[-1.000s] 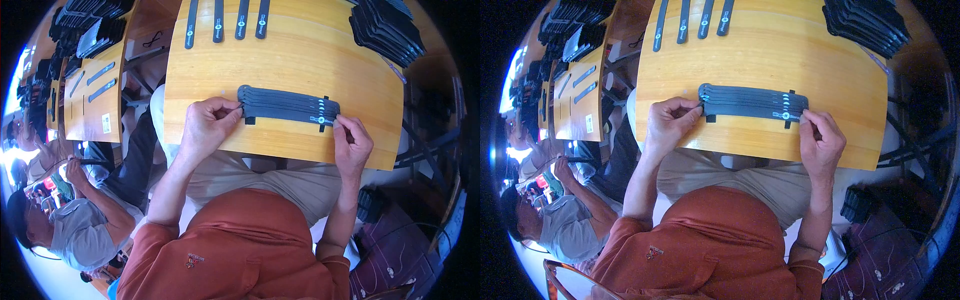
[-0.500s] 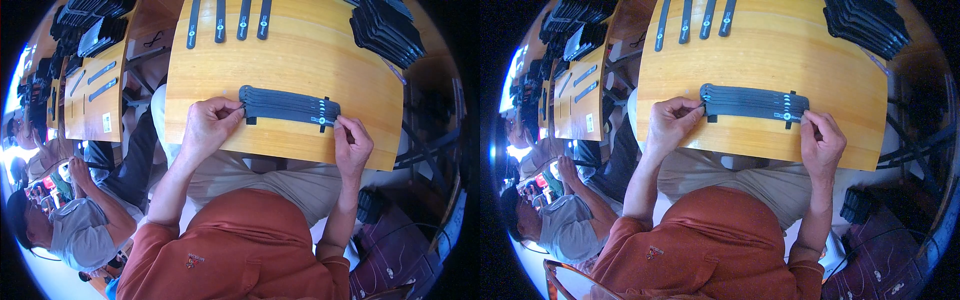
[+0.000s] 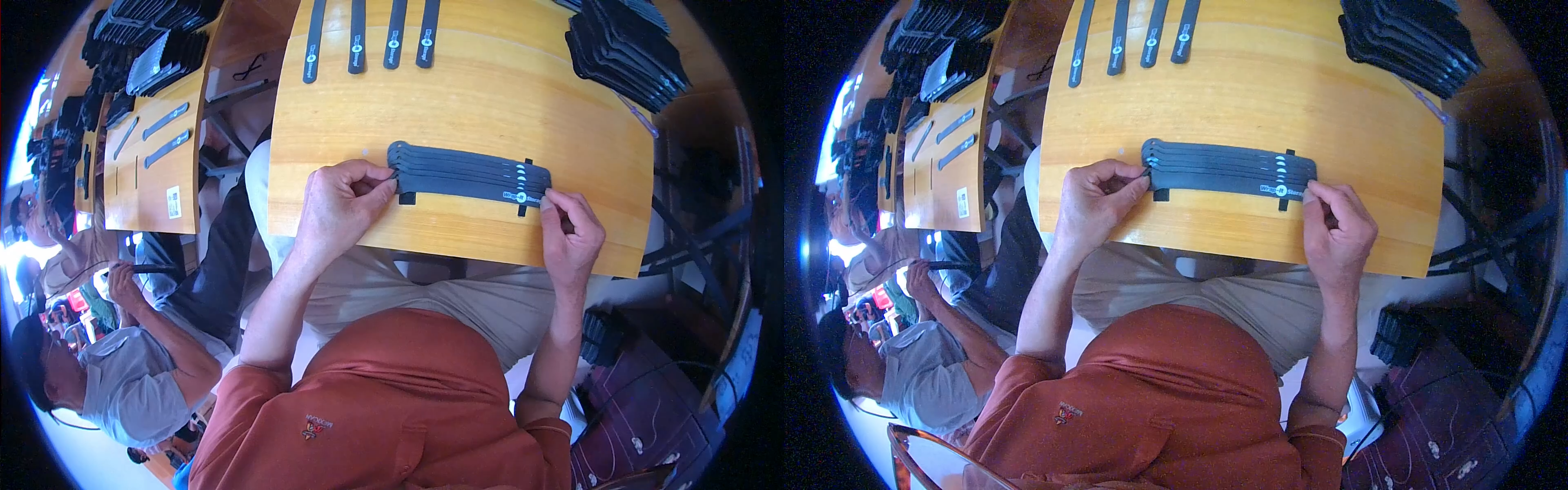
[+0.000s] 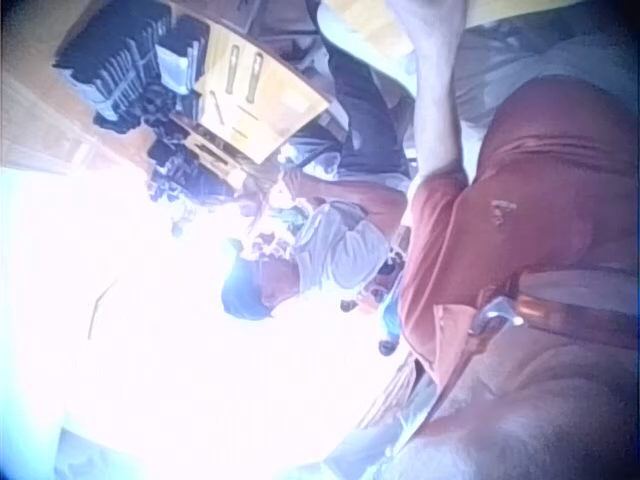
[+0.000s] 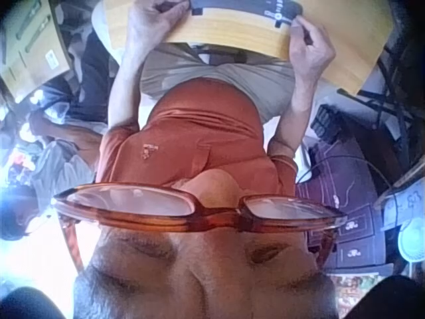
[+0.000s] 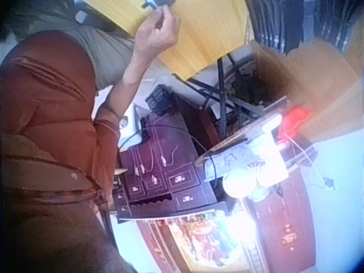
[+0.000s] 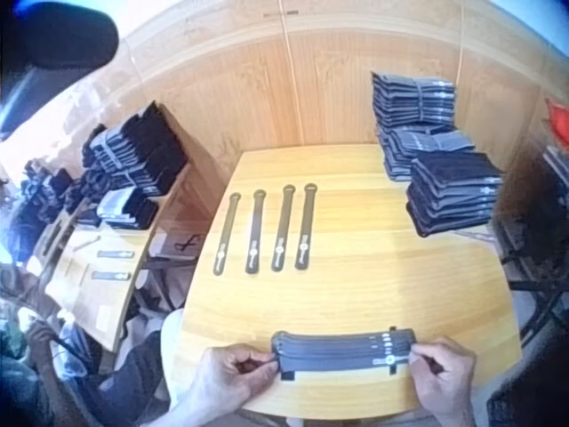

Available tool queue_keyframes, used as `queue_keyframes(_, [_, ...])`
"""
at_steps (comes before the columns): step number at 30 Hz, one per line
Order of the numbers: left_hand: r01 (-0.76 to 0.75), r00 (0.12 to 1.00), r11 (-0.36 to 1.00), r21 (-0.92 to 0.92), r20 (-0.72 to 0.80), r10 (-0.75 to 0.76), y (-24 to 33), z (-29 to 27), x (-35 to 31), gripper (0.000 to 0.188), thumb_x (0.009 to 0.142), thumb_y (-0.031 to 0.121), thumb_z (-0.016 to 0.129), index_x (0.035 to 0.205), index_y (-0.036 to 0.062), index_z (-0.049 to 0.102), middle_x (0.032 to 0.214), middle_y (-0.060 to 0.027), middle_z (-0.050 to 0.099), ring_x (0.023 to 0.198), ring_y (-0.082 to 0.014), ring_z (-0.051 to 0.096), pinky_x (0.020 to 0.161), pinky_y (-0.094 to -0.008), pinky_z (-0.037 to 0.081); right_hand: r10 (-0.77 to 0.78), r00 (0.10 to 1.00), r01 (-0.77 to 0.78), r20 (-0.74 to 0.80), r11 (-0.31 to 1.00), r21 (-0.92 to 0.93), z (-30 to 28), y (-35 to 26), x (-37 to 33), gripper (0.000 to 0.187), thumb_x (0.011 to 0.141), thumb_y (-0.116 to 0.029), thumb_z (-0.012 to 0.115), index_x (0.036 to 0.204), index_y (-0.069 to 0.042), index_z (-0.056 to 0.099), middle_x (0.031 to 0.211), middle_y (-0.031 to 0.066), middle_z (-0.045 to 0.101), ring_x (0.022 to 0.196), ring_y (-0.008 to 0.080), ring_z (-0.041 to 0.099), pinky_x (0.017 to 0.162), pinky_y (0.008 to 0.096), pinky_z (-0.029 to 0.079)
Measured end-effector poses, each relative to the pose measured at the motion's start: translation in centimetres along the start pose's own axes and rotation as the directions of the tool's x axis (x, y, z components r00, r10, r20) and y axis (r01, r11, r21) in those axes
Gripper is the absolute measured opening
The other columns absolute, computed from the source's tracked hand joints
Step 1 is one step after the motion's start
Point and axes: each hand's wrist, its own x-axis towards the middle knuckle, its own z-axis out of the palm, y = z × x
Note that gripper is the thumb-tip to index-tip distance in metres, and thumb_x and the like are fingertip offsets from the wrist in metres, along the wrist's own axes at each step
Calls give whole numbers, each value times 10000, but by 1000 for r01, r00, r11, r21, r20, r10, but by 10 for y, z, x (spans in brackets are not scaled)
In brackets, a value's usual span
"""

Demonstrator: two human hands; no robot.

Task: Sorting and stacking black textile straps into a bundle at a workstation.

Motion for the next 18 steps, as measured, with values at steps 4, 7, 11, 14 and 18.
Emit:
queue_keyframes(4, [13, 1000, 1000, 14, 24, -14, 5, -1, 0, 112, 927, 33, 767, 1009, -41, 759, 802, -15, 729, 696, -37, 622, 634, -205, 503, 13, 1000, -13, 4, 1000, -1, -1, 0, 0, 87, 896, 40, 722, 983, 38, 728, 805, 92, 670, 671, 127, 617, 596, 259, 477])
queue_keyframes(7, [10, 1000, 1000, 27, 13, -10, 2, 0, 0, 105, 925, 27, 764, 1004, -41, 758, 802, -10, 726, 701, -35, 620, 638, -207, 505, -24, 1000, 24, -16, 1000, 11, 0, 2, 0, 79, 893, 39, 723, 972, 37, 728, 808, 91, 675, 665, 124, 616, 590, 260, 477])
queue_keyframes(11, [-9, 1000, 1000, -4, 7, 9, -1, 1, 1, 99, 923, 21, 763, 1001, -40, 758, 804, -6, 725, 705, -34, 619, 639, -208, 505, 1, 1000, -1, -18, 1000, 16, 1, 2, 0, 76, 889, 41, 722, 964, 35, 730, 815, 99, 681, 659, 134, 620, 592, 261, 478])
queue_keyframes(14, [12, 1000, 1000, -6, 2, -12, 0, 1, 1, 96, 923, 20, 763, 998, -41, 758, 804, -9, 725, 705, -34, 620, 641, -207, 506, -22, 1000, 22, -22, 1000, 15, 1, 2, -1, 78, 885, 41, 722, 962, 32, 730, 821, 104, 685, 659, 143, 628, 595, 264, 482])
queue_keyframes(18, [19, 1000, 1000, 14, -3, -19, 0, 1, 1, 92, 928, 22, 760, 992, -44, 757, 803, -6, 722, 699, -33, 615, 637, -204, 502, 5, 1000, -4, -25, 1000, 24, 2, 2, -2, 76, 884, 40, 719, 958, 29, 729, 821, 108, 690, 663, 156, 639, 603, 277, 494])
